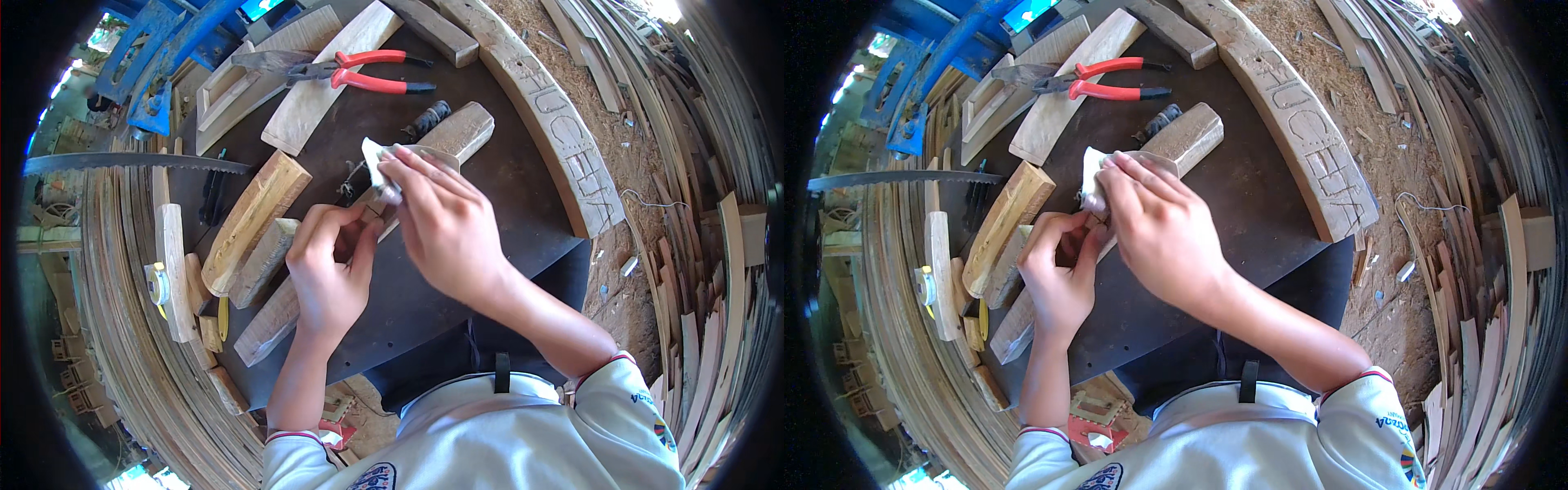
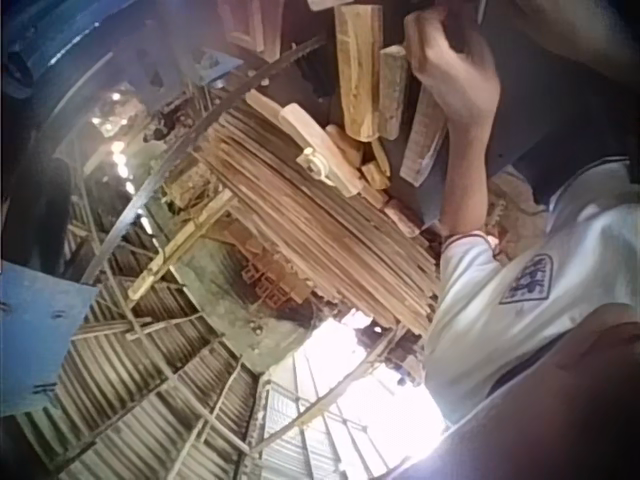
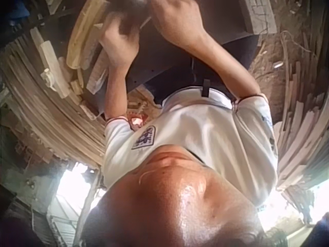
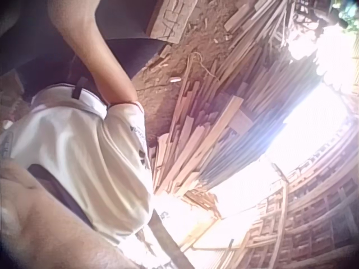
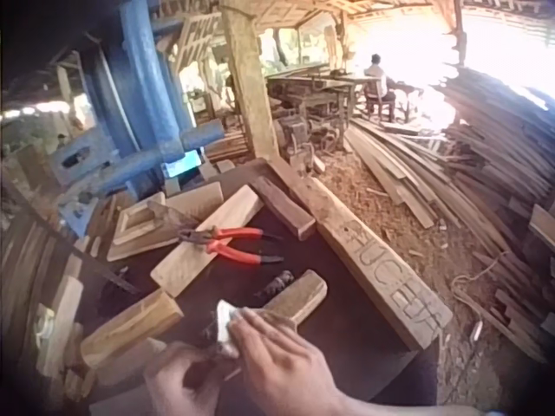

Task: The person sands a small wooden piece using sandpaper, cuts it with a small hand saw, measures wooden blocks with a tape measure, and brushes a wooden block with a brush.

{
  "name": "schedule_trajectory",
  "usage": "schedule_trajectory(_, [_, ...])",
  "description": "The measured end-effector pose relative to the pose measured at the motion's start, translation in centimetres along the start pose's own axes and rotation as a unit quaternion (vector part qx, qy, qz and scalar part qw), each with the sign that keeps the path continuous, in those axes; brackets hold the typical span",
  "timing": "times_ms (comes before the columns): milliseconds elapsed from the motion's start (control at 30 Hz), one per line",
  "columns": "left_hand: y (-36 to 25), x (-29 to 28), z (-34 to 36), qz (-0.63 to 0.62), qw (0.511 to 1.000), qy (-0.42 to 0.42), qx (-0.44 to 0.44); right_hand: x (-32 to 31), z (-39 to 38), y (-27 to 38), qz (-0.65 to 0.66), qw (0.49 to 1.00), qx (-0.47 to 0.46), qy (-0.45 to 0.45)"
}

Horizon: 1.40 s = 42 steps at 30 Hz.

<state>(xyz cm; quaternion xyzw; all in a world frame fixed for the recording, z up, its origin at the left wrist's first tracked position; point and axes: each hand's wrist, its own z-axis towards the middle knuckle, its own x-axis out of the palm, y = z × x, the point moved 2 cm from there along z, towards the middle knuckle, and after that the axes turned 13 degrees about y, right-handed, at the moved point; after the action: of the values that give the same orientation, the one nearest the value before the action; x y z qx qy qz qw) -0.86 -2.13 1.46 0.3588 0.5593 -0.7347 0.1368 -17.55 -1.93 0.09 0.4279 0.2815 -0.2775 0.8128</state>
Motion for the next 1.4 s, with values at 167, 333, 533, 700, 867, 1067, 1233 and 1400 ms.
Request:
schedule_trajectory(167, [0.6, 0.0, -0.1, 0.083, 0.991, -0.012, 0.108, 0.8, -1.5, 2.5, -0.016, 0.998, -0.05, 0.036])
schedule_trajectory(333, [0.5, -0.3, -0.1, 0.059, 0.997, 0.001, 0.048, 0.4, -1.1, 0.7, 0.006, 0.999, -0.024, 0.042])
schedule_trajectory(533, [0.0, 0.2, -0.1, -0.007, 1.0, -0.001, -0.001, -0.1, 0.0, -1.0, 0.017, 1.0, -0.013, 0.019])
schedule_trajectory(700, [0.6, -0.1, -0.2, 0.083, 0.99, -0.02, 0.113, 1.0, -1.9, 2.7, -0.027, 0.996, -0.071, 0.05])
schedule_trajectory(867, [0.1, 0.2, -0.3, 0.028, 0.999, -0.011, 0.033, -0.2, -0.2, -0.1, -0.002, 1.0, -0.017, 0.019])
schedule_trajectory(1067, [0.6, 0.0, -0.4, 0.063, 0.996, -0.008, 0.055, -0.6, -0.8, 0.9, 0.058, 0.997, -0.03, 0.045])
schedule_trajectory(1233, [0.5, -0.1, -0.4, 0.063, 0.997, 0.026, -0.02, -0.1, -0.8, 1.6, 0.003, 0.998, -0.038, 0.052])
schedule_trajectory(1400, [0.5, 0.3, -0.3, 0.038, 0.998, -0.013, 0.04, -0.8, -0.4, -0.3, 0.034, 0.998, -0.025, 0.043])
